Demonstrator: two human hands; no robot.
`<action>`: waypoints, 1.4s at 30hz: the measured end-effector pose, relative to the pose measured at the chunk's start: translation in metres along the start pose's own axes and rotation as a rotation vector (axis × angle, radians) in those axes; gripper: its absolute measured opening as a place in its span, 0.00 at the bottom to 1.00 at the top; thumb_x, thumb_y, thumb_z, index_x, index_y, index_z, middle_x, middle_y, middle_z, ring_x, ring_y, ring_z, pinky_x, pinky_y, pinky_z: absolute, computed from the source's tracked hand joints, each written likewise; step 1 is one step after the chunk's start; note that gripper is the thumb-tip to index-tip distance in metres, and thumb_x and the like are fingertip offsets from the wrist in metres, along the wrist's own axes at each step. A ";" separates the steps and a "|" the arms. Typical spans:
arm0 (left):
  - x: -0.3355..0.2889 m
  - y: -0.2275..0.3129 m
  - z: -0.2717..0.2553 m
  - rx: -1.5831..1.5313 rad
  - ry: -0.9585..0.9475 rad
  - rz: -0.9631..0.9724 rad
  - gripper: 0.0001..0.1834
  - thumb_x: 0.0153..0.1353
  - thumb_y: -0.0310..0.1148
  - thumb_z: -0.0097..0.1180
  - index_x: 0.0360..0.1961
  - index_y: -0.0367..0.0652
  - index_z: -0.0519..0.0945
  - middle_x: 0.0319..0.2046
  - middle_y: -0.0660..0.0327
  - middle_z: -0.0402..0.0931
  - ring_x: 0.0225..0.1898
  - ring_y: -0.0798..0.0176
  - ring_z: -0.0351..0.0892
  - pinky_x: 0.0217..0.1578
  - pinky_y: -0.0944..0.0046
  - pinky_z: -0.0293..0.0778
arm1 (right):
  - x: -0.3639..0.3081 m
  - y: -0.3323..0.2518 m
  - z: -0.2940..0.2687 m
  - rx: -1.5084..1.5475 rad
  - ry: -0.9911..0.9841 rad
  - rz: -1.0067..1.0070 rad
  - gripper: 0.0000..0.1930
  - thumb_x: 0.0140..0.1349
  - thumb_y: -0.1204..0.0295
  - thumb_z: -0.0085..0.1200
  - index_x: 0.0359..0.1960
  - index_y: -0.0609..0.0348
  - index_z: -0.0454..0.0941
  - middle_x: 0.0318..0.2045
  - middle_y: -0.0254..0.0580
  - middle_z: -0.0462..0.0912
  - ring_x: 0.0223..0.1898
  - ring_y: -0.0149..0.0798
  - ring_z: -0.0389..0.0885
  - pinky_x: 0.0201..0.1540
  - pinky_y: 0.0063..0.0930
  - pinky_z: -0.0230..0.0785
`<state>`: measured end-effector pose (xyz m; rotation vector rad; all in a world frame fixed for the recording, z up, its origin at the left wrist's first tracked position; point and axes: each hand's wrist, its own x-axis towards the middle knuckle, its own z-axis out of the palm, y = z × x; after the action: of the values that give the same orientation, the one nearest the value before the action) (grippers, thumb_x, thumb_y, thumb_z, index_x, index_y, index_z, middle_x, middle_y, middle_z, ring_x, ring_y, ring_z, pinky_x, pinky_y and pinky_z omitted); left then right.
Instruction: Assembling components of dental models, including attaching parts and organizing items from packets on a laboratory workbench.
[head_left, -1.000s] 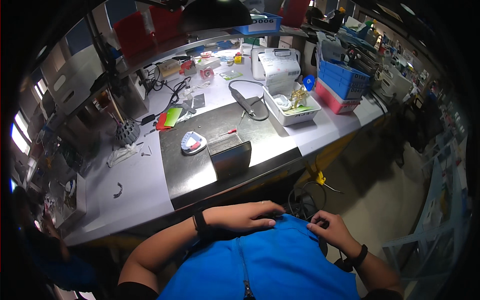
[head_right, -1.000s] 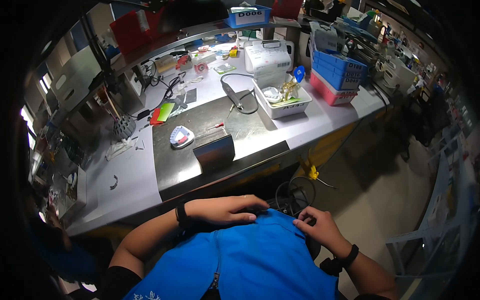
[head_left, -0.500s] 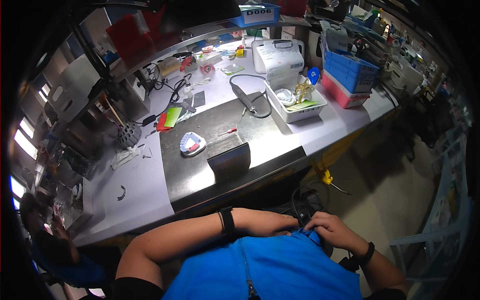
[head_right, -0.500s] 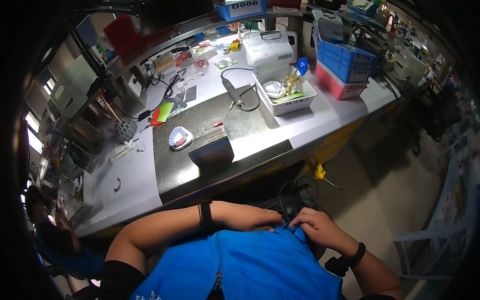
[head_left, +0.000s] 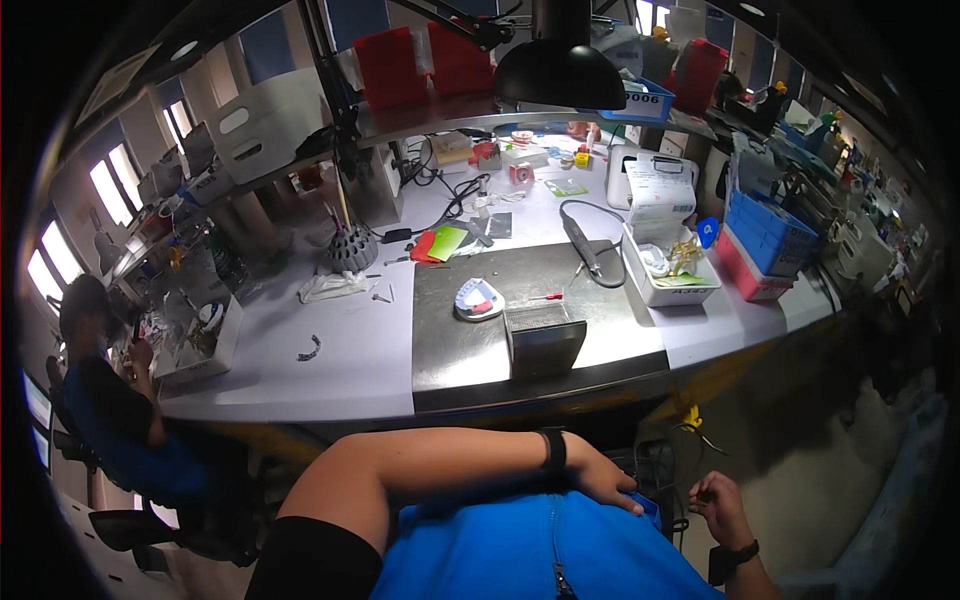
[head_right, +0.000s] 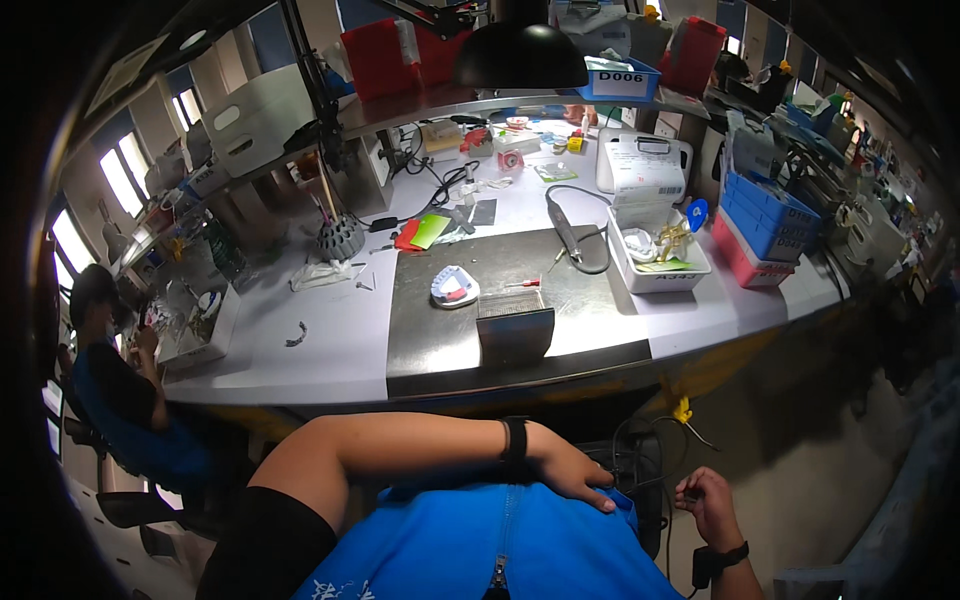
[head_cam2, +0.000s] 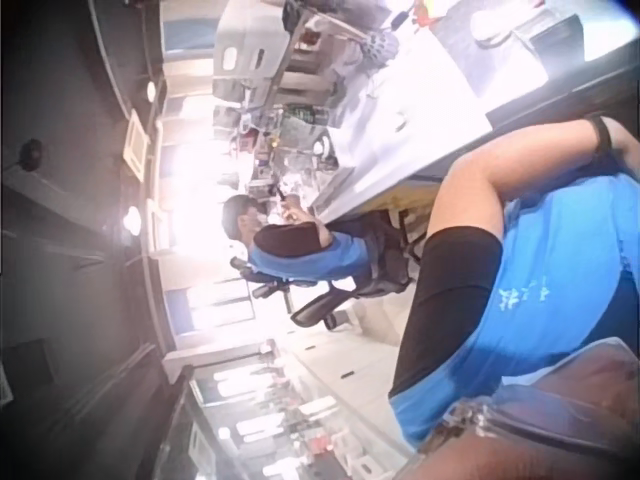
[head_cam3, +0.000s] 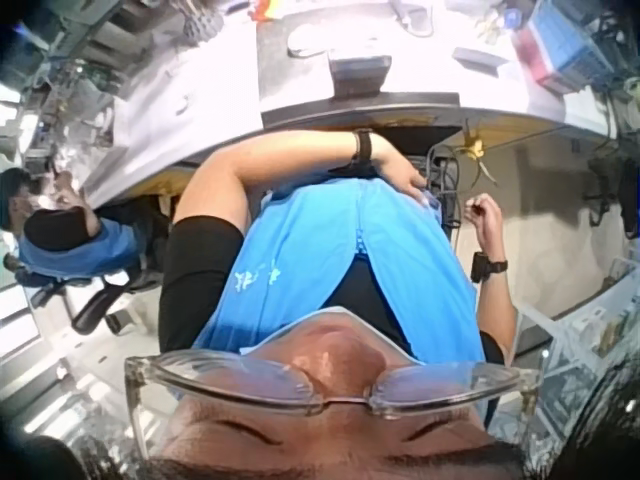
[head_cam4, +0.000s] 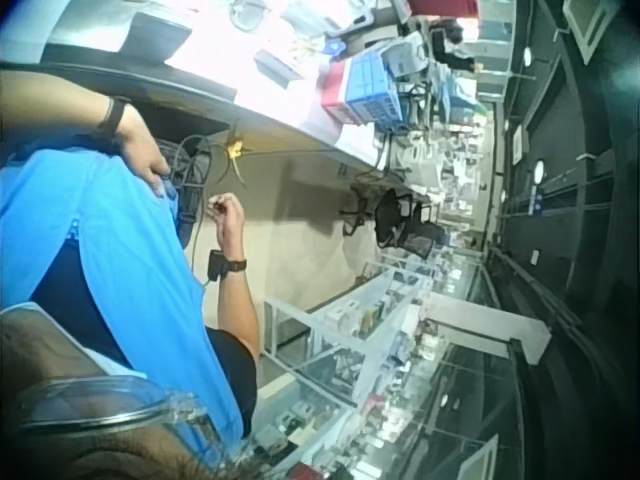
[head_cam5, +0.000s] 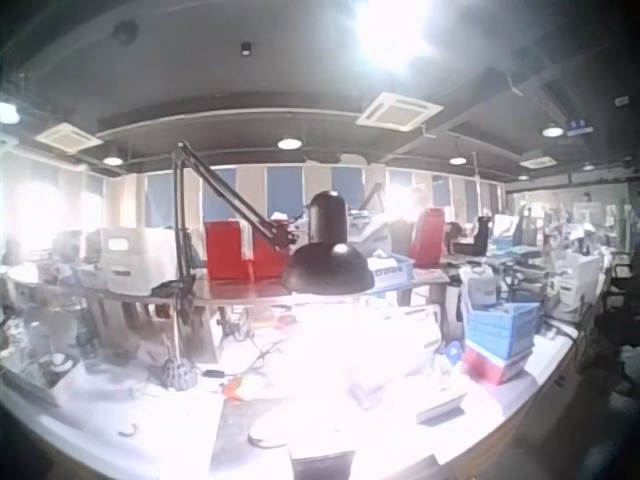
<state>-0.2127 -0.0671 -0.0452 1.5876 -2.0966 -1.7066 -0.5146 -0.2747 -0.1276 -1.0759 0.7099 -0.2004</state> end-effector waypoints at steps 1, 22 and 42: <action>-0.008 -0.007 0.001 -0.026 0.042 0.031 0.47 0.78 0.70 0.36 0.72 0.35 0.68 0.68 0.36 0.72 0.71 0.36 0.71 0.69 0.43 0.69 | -0.001 0.022 -0.013 -0.215 0.110 0.116 0.11 0.73 0.73 0.49 0.49 0.59 0.83 0.40 0.45 0.88 0.41 0.39 0.88 0.46 0.37 0.82; -0.160 -0.088 0.068 -0.212 0.724 0.213 0.20 0.81 0.41 0.51 0.62 0.38 0.77 0.58 0.48 0.80 0.62 0.48 0.80 0.65 0.53 0.74 | 0.053 0.156 -0.019 -0.339 -0.122 0.608 0.16 0.76 0.65 0.55 0.59 0.57 0.82 0.49 0.40 0.90 0.45 0.36 0.88 0.50 0.37 0.82; -0.173 -0.055 0.076 -0.347 0.895 0.145 0.13 0.74 0.26 0.55 0.56 0.35 0.81 0.51 0.48 0.83 0.56 0.50 0.83 0.59 0.57 0.75 | 0.086 0.223 -0.126 -0.279 -0.424 0.580 0.18 0.75 0.63 0.57 0.62 0.56 0.81 0.54 0.37 0.89 0.46 0.34 0.87 0.51 0.37 0.82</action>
<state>-0.1334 0.1119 -0.0221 1.5963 -1.3448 -0.9428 -0.5671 -0.3012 -0.3910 -1.0826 0.6437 0.6234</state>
